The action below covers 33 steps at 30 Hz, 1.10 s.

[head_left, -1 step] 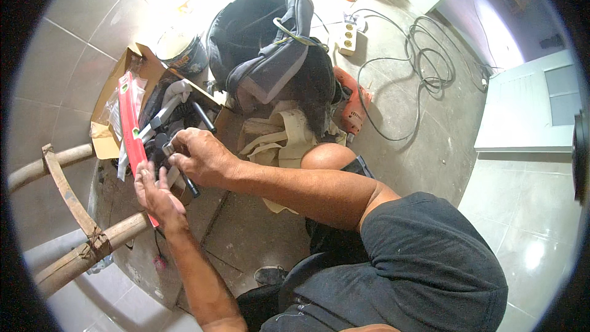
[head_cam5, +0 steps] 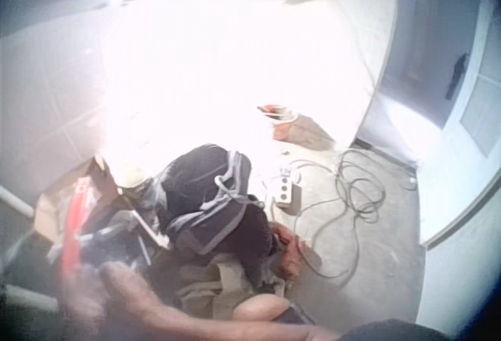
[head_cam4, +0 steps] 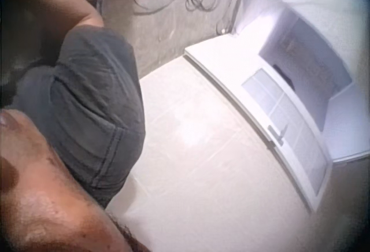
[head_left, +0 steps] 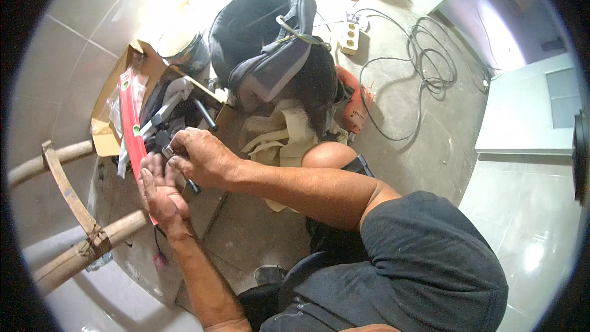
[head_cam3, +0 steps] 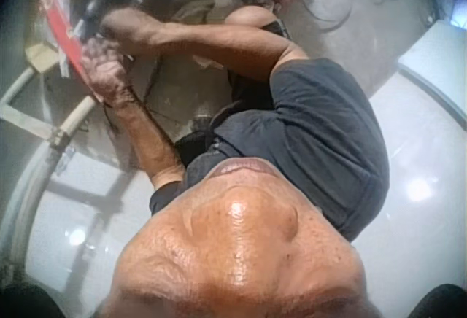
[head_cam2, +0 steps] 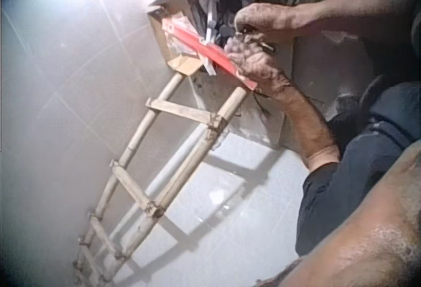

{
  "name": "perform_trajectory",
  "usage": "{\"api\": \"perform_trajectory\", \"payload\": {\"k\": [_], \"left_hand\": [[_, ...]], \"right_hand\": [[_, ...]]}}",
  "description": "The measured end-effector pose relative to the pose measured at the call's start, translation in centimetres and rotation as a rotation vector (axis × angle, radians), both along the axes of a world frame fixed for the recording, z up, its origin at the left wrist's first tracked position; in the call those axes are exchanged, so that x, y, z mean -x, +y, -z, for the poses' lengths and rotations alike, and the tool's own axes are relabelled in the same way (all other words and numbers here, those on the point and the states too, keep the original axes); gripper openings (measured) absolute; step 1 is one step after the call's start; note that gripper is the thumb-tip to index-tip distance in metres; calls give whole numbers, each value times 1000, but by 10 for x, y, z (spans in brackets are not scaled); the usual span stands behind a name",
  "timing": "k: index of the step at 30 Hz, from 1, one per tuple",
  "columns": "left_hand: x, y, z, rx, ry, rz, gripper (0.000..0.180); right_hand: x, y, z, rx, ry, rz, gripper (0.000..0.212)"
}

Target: The person sits on the floor and handles a black plastic pipe fitting, wrapping its threads with white tape. They then stand up and use an angle grinder to cut a hole in a white tiled wall.

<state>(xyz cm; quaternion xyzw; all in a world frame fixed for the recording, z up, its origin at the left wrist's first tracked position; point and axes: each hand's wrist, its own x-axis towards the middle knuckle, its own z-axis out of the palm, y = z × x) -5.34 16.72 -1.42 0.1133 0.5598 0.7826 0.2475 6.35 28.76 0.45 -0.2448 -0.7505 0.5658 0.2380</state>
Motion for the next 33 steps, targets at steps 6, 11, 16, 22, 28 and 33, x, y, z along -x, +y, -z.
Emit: {"api": "perform_trajectory", "payload": {"k": [6, 11, 16, 22, 28, 33], "left_hand": [[-38, -27, -1, -82, -441, 122, 43], [-20, -86, 9, -6, -409, 38, 35], [-50, -117, -20, 213, -404, -24, 35], [-61, -129, 15, 273, -485, 43, 30], [-69, -114, 23, 347, -423, 151, 24], [-75, -116, 37, 346, -381, 216, 22]], "right_hand": [[-7, -34, 7, -166, -26, -217, 37], [-13, 13, 2, -552, 4, -100, 13], [-69, 115, -45, -1014, -292, 317, 66], [-104, 109, -9, -927, -1023, -28, 65], [-111, 81, 8, -879, -1246, -283, 33], [-99, 99, 19, -918, -1015, -175, 34]]}}
